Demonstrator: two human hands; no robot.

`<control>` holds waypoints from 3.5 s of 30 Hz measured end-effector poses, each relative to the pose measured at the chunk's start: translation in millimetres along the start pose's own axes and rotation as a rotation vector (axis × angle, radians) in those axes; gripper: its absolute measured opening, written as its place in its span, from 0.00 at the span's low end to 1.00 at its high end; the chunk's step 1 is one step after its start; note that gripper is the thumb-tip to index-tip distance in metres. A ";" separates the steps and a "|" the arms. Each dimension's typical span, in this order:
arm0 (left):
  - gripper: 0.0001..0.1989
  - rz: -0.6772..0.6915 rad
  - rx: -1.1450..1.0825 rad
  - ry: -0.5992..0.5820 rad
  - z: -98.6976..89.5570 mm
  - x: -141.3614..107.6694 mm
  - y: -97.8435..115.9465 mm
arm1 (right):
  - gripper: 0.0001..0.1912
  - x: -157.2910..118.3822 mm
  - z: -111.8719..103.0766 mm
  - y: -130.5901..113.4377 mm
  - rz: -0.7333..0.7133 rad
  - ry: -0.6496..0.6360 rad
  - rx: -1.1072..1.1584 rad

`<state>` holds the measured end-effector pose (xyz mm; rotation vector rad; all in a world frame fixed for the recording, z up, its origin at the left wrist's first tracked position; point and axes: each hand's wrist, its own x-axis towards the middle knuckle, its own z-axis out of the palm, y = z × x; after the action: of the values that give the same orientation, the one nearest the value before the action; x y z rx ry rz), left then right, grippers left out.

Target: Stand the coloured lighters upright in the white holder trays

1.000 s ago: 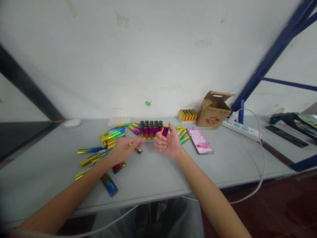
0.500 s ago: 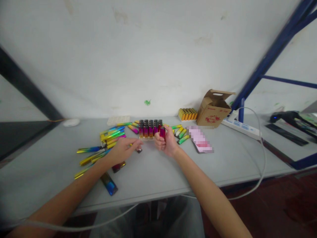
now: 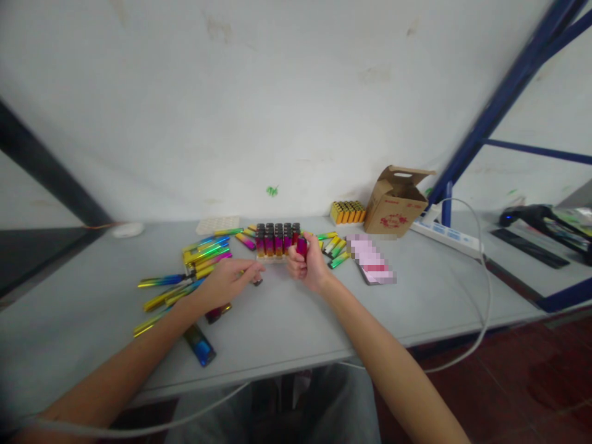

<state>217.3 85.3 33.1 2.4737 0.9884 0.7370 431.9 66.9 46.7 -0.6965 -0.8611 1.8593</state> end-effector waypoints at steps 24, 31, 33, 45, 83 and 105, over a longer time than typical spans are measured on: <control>0.21 0.000 0.015 -0.008 -0.5 0.2 0.0 | 0.26 0.8 16.6 7.4 0.006 0.179 -0.091; 0.21 0.001 0.012 -0.010 0.1 0.1 0.3 | 0.25 3.2 11.3 9.2 0.003 0.148 -0.098; 0.21 0.002 0.016 -0.013 -0.1 0.1 0.8 | 0.26 3.6 9.7 9.8 -0.001 0.138 -0.097; 0.21 0.005 0.053 0.003 -3.5 -0.3 0.6 | 0.27 4.7 7.0 10.8 -0.002 0.099 -0.072; 0.25 -0.026 0.021 -0.012 -8.5 -2.5 1.0 | 0.15 0.5 -8.3 -6.4 -0.319 0.097 -0.182; 0.21 -0.006 0.186 0.082 -11.8 -0.4 -15.2 | 0.11 14.5 -38.9 3.9 -0.715 0.582 -1.126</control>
<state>202.2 97.1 34.5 2.6149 1.1415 0.7819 453.7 89.2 19.0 -1.2827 -1.4725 0.3716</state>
